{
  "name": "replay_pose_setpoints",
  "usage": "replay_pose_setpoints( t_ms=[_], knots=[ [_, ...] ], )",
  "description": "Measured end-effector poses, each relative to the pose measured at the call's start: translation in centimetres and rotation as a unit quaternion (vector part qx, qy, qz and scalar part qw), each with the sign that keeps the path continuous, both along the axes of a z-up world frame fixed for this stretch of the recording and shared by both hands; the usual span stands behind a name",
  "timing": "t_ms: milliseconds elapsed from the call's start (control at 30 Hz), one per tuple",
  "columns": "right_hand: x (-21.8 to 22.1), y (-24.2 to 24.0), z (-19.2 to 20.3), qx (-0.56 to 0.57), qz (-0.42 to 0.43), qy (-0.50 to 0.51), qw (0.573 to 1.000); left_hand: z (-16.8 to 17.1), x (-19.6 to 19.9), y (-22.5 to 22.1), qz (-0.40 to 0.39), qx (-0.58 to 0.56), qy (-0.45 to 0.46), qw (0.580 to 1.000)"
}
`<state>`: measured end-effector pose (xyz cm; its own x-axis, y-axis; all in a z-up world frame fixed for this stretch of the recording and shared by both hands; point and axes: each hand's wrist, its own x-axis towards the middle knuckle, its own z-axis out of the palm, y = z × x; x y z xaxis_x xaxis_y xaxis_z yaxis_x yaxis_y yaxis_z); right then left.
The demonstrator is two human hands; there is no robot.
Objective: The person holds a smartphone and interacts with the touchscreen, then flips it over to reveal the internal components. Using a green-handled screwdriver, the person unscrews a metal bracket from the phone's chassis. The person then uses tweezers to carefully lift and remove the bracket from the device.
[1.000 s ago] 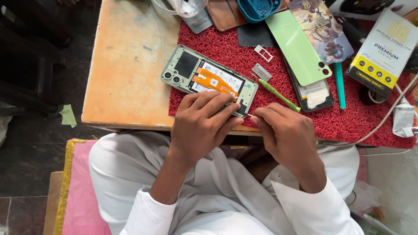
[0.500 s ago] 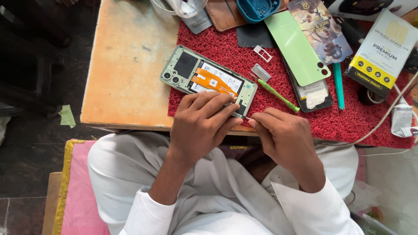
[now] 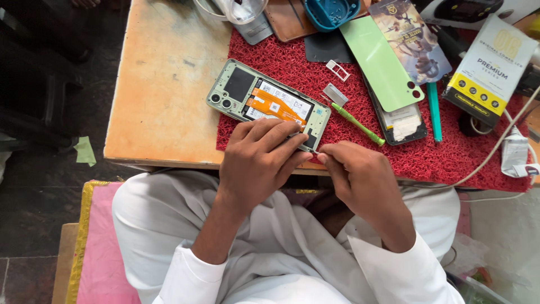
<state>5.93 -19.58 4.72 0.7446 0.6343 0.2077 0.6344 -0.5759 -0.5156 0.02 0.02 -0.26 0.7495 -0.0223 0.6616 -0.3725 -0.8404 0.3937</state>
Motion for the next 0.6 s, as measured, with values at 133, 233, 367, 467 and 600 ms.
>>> replay_pose_setpoints(
  t_ms=[133, 233, 367, 467, 600],
  knots=[
    [0.2, -0.2, 0.4, 0.033, 0.031, 0.012, 0.999, 0.0, -0.2, 0.3, -0.018, -0.019, 0.006, 1.000],
    [0.1, -0.2, 0.8, 0.037, 0.026, -0.033, 0.998, 1.4, -0.1, 1.9, -0.056, -0.059, 0.014, 0.997],
    [-0.4, -0.2, 0.4, 0.013, -0.025, -0.050, 0.998, 3.6, 0.4, 7.1, -0.028, -0.052, 0.063, 0.996],
    [-0.7, -0.5, 0.0, 0.046, -0.047, 0.038, 0.997, 4.2, 1.9, 9.9, -0.074, -0.042, 0.117, 0.990],
    [-1.2, -1.1, -0.5, 0.104, -0.091, 0.138, 0.981, 3.8, 3.2, 10.2, -0.114, -0.048, 0.185, 0.975]
  ],
)
